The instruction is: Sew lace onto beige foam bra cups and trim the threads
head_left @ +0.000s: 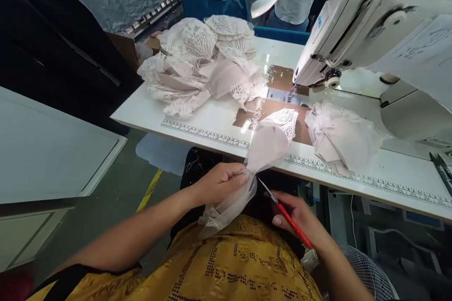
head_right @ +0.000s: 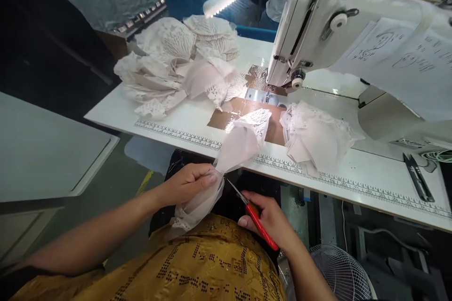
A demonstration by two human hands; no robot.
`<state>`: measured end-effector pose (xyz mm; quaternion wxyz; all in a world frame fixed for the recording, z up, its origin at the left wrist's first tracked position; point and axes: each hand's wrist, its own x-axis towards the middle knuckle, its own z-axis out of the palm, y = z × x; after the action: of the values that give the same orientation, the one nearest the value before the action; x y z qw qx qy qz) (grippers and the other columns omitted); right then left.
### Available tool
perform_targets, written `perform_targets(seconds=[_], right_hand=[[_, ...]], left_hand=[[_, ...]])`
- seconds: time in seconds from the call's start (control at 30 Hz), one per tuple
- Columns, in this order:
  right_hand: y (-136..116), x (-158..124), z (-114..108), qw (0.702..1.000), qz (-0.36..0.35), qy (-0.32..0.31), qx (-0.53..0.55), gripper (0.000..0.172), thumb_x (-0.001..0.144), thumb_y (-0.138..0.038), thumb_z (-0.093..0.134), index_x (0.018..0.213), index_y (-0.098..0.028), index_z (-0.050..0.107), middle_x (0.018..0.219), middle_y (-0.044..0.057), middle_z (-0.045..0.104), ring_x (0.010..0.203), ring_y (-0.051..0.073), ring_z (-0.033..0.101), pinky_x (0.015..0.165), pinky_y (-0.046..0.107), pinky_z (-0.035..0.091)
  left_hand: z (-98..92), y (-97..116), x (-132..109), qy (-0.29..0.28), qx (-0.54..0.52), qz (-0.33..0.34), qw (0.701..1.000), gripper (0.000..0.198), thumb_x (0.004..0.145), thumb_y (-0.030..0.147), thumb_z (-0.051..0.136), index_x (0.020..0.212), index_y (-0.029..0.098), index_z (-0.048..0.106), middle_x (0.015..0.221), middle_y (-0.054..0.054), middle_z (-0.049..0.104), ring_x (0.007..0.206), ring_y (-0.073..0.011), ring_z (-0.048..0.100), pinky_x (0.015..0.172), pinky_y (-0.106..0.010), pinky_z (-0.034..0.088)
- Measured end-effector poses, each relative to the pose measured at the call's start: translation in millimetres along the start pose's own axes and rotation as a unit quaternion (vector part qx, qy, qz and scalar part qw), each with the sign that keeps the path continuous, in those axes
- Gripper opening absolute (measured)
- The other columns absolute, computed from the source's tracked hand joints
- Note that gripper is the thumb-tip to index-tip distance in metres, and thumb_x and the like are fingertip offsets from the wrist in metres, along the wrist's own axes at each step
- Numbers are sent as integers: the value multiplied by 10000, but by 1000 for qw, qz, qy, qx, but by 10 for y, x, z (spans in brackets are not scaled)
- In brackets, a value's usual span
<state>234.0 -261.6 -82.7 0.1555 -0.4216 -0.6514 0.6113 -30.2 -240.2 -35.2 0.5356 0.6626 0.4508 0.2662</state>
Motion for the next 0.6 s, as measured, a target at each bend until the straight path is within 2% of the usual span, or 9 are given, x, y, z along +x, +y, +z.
perform_targets(seconds=[0.1,0.2,0.33,0.47,0.6], right_hand=[[-85,55,-17,1000,-11,-1,-26,501,805,-506,660,1179,-174,648,692,-10,529,640,140,462,614,258,430],[-139,98,-43,999,-10,-7,-49,539,793,-472,687,1241,-181,620,773,7,610,705,165,543,667,268,471],[-226,149,-73,994,-30,-8,-102,544,784,-448,707,1255,-189,620,944,49,688,836,221,624,754,300,501],[-333,208,-84,987,-55,-4,-154,550,775,-451,720,1265,-223,614,1133,75,682,986,269,640,854,351,500],[-421,258,-79,982,-66,-9,-179,585,763,-471,729,1276,-222,597,1104,77,694,944,253,652,831,345,507]], left_hand=[[-6,-35,-13,10,-5,7,1000,361,941,406,438,694,148,490,656,33,379,616,-99,349,562,-214,308],[-22,-56,-27,12,-16,8,1000,323,935,374,456,741,137,558,668,21,445,630,-103,389,583,-214,333],[-40,-70,-37,-11,-42,3,999,311,925,368,473,823,119,629,684,3,519,650,-110,437,602,-214,364],[-47,-86,-40,-12,-46,-14,999,356,904,413,501,813,106,655,636,6,512,617,-104,420,572,-210,359],[-48,-108,-45,-9,-58,-15,998,354,897,406,514,794,97,653,620,13,490,594,-93,401,551,-201,336]])
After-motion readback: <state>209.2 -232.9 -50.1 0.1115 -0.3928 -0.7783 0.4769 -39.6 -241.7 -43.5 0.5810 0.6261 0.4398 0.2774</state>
